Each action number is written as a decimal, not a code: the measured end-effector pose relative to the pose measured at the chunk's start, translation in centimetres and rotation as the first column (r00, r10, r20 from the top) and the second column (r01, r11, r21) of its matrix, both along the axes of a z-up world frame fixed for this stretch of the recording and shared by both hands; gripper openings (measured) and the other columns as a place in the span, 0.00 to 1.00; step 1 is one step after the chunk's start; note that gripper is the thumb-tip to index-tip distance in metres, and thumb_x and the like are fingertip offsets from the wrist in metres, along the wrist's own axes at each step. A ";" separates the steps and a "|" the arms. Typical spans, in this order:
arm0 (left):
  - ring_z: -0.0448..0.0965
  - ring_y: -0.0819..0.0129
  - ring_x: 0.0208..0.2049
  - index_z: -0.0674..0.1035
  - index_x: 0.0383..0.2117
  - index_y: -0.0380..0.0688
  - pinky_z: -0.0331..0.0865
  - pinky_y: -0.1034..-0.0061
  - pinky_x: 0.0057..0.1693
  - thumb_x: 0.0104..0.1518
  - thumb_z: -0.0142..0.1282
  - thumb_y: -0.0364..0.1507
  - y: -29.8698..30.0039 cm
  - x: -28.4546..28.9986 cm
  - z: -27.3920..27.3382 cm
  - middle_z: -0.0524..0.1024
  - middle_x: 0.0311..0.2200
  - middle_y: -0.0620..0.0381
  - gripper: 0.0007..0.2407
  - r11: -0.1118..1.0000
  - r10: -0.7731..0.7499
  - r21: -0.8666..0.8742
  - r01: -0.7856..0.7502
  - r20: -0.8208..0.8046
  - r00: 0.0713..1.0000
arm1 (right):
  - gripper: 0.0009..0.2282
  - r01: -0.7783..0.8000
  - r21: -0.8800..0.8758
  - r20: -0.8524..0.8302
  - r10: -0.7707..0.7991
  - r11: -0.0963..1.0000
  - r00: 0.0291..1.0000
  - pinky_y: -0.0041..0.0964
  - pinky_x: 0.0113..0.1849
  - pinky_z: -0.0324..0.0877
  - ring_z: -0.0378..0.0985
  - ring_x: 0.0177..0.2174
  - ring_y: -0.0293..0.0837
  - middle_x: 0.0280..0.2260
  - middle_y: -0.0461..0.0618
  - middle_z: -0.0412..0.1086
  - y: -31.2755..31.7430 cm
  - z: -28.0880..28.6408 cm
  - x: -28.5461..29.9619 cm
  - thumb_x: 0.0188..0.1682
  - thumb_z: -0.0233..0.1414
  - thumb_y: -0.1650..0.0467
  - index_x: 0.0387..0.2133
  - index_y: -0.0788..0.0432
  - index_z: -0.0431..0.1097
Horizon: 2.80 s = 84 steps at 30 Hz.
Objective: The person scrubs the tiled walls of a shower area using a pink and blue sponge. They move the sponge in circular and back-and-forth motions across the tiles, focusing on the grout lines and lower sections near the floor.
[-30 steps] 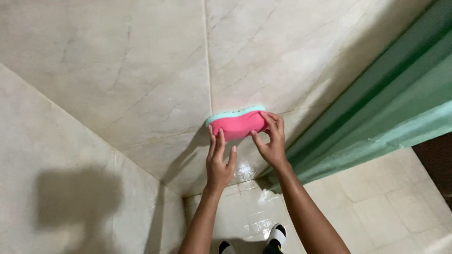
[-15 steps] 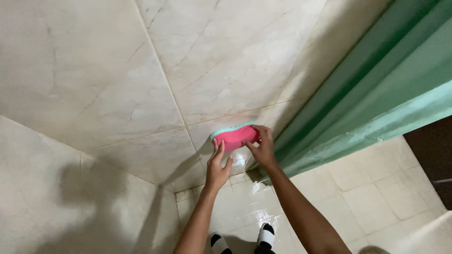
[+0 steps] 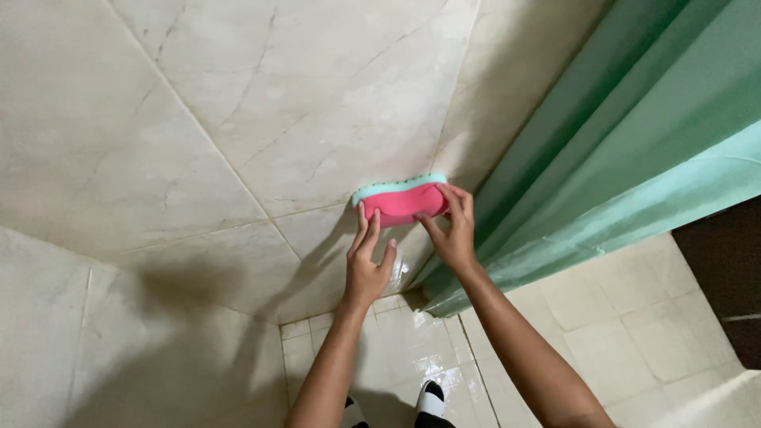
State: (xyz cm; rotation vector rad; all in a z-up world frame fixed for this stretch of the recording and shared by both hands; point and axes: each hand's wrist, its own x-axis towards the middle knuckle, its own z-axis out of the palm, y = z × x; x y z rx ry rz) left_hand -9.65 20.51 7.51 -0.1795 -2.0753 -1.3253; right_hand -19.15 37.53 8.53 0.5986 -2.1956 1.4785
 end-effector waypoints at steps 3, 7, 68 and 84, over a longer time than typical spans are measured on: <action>0.55 0.46 0.72 0.67 0.66 0.38 0.62 0.64 0.67 0.59 0.58 0.25 0.6 -1.4 -3.7 0.52 0.71 0.34 0.26 0.999 -0.011 0.045 0.003 0.181 0.984 | 0.29 0.044 0.099 0.004 -0.045 0.994 0.999 0.41 0.48 0.75 0.73 0.49 0.52 0.56 0.59 0.61 1.0 -3.4 -0.9 0.42 0.68 0.73 0.58 0.58 0.67; 0.54 0.45 0.72 0.68 0.64 0.36 0.59 0.63 0.68 0.56 0.59 0.24 1.9 -3.3 -10.0 0.53 0.70 0.33 0.26 1.000 -0.020 0.018 0.017 0.199 0.980 | 0.28 0.041 0.086 0.004 -0.042 0.995 0.999 0.42 0.48 0.75 0.71 0.51 0.54 0.54 0.60 0.62 3.0 -9.8 -3.0 0.39 0.68 0.73 0.56 0.59 0.69; 0.55 0.46 0.75 0.64 0.70 0.45 0.62 0.62 0.73 0.60 0.58 0.22 4.0 -4.0 22.3 0.50 0.75 0.44 0.28 0.940 -0.113 -0.340 -0.014 -0.351 0.930 | 0.34 0.338 0.172 -0.699 -0.127 0.925 0.704 0.69 0.63 0.51 0.44 0.66 0.76 0.71 0.66 0.35 5.7 21.7 -3.1 0.48 0.65 0.64 0.68 0.49 0.58; 0.64 0.46 0.69 0.66 0.68 0.48 0.67 0.60 0.67 0.59 0.59 0.26 3.8 -3.2 23.7 0.51 0.74 0.45 0.28 0.879 -0.080 -0.471 -0.073 -0.295 0.952 | 0.35 0.296 0.262 -0.851 0.076 0.919 0.520 0.52 0.57 0.55 0.62 0.57 0.55 0.61 0.46 0.63 6.9 24.6 -6.3 0.34 0.70 0.73 0.59 0.43 0.68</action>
